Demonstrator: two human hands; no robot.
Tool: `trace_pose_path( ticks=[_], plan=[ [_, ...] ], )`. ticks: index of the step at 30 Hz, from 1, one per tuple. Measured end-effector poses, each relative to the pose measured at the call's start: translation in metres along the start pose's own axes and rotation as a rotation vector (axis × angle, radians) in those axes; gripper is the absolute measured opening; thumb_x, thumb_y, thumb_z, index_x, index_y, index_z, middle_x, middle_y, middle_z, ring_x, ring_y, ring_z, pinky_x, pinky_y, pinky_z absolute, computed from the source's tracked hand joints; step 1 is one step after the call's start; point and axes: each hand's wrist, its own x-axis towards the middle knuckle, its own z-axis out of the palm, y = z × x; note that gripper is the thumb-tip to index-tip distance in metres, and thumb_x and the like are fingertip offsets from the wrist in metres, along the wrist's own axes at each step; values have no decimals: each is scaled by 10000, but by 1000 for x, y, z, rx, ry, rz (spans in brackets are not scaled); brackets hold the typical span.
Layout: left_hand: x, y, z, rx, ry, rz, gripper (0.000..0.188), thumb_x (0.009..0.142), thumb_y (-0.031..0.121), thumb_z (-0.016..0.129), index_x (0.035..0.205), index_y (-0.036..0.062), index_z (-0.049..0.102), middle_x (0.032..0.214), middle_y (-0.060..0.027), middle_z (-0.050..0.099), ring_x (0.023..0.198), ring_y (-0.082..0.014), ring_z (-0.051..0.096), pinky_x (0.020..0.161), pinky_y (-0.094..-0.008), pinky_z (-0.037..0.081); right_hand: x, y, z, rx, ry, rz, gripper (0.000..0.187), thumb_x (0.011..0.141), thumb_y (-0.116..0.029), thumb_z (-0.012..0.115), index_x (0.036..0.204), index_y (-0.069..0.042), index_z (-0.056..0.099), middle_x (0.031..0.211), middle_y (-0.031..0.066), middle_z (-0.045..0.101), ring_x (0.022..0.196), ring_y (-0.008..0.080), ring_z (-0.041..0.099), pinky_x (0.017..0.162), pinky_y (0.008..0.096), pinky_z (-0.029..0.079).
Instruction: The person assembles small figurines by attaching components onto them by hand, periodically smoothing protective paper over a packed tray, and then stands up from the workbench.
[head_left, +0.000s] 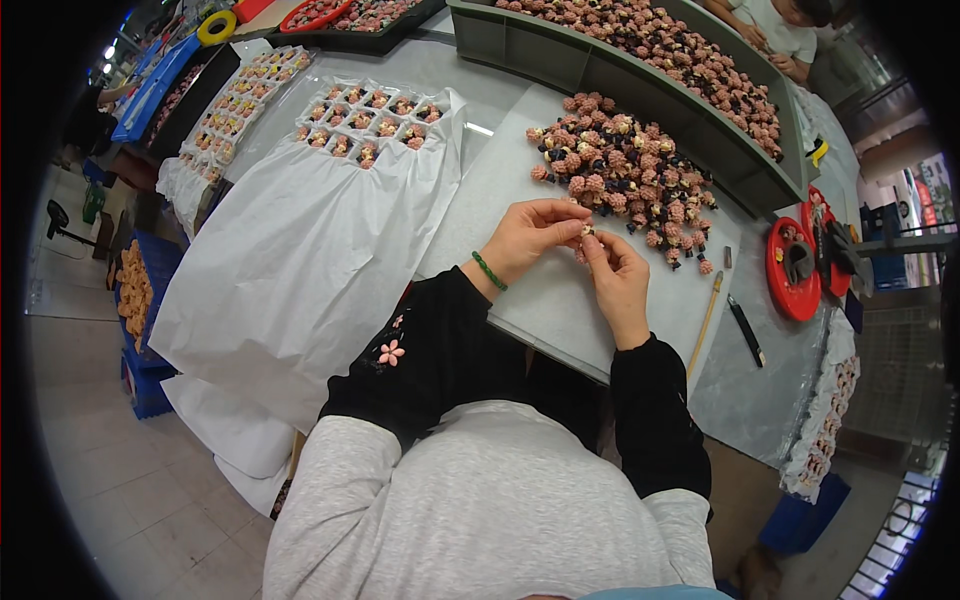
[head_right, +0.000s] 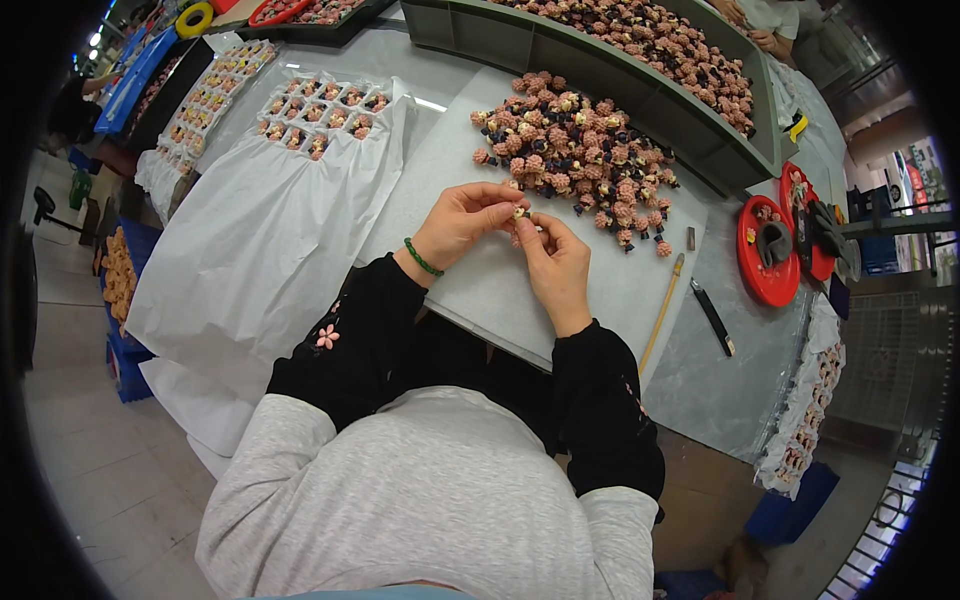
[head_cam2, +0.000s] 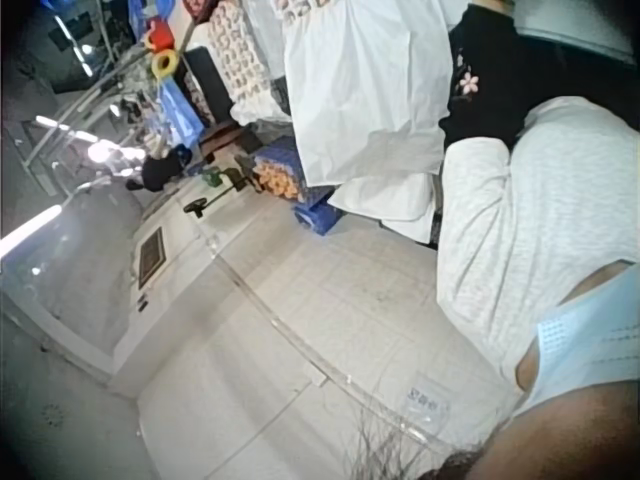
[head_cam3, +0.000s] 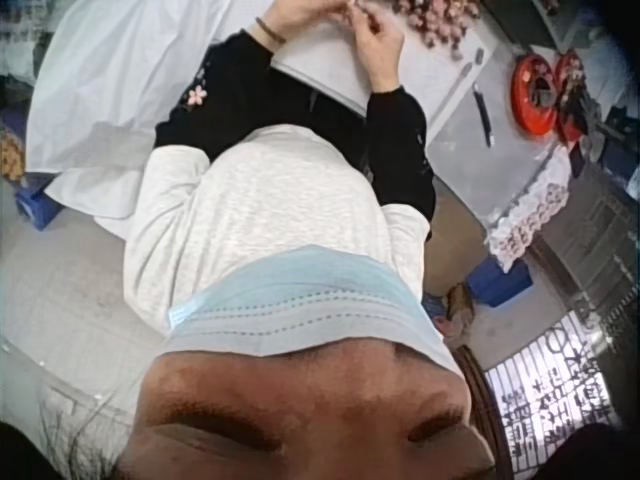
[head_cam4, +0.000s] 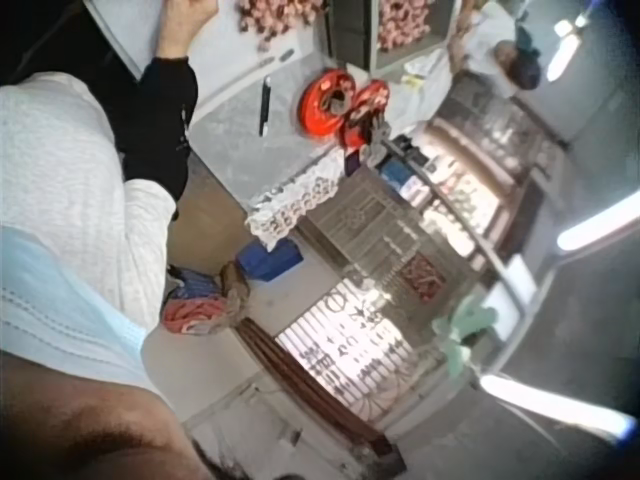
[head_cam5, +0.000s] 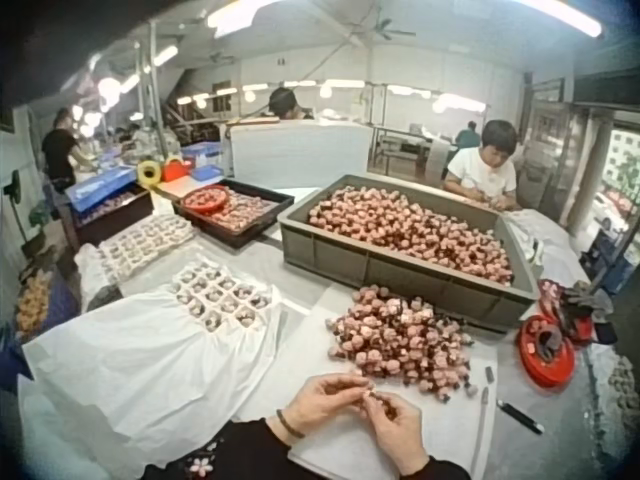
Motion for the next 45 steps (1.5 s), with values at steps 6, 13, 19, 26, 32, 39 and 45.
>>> trace_pose_path(
  ticks=[6, 13, 19, 26, 32, 39, 45],
  plan=[
    [0, 2, 0, -72, -92, 49, 231, 848, 17, 514, 1069, -43, 545, 1070, -148, 576, 960, -200, 568, 819, -326, 484, -3, -3, 4, -156, 116, -221, 190, 802, -96, 623, 949, 22, 603, 579, -20, 503, 504, 23, 412, 445, 180, 327],
    [-1, 9, 6, -154, -89, -28, 286, 829, 1, 525, 1110, -46, 523, 1122, -151, 555, 1024, -194, 539, 894, -307, 437, -5, -13, 5, -352, 180, -334, 181, 771, -75, 641, 937, -23, 592, 522, -18, 419, 448, 43, 357, 396, 207, 294],
    [0, 6, 3, -62, -77, 34, 305, 810, -14, 543, 1113, -37, 524, 1129, -151, 552, 1029, -194, 538, 898, -307, 433, -5, -12, 6, -400, 185, -350, 189, 761, -72, 645, 934, -40, 576, 510, -2, 420, 433, 53, 365, 390, 219, 298],
    [3, 15, 7, -366, 101, -65, 280, 853, 64, 516, 1124, -9, 503, 950, -83, 582, 852, -145, 561, 774, -271, 462, 2, -1, 3, -153, 178, -294, 151, 837, -108, 592, 925, -14, 513, 635, -12, 516, 521, 39, 453, 443, 168, 343],
    [2, 0, 7, 9, -30, -166, 242, 883, 153, 513, 1079, 11, 511, 794, 9, 516, 641, -44, 458, 520, -173, 350, 5, -4, -2, 273, -62, -32, 156, 909, -148, 470, 999, -21, 476, 815, 35, 536, 650, 94, 531, 526, 199, 426],
    [1, 1, 8, 104, 7, -78, 188, 871, 145, 537, 1013, 23, 525, 785, 26, 515, 615, -25, 432, 519, -156, 338, 4, -6, -3, 283, -109, 25, 153, 907, -115, 455, 1023, -17, 473, 864, 49, 538, 702, 109, 544, 562, 204, 433],
    [2, 1, 5, 93, 15, 2, 170, 830, 78, 566, 986, 28, 522, 822, 16, 529, 651, -33, 441, 585, -163, 361, 0, -2, 3, 36, -29, -159, 241, 852, -21, 519, 1083, 10, 454, 968, 79, 549, 809, 112, 550, 655, 204, 447]
  ],
)
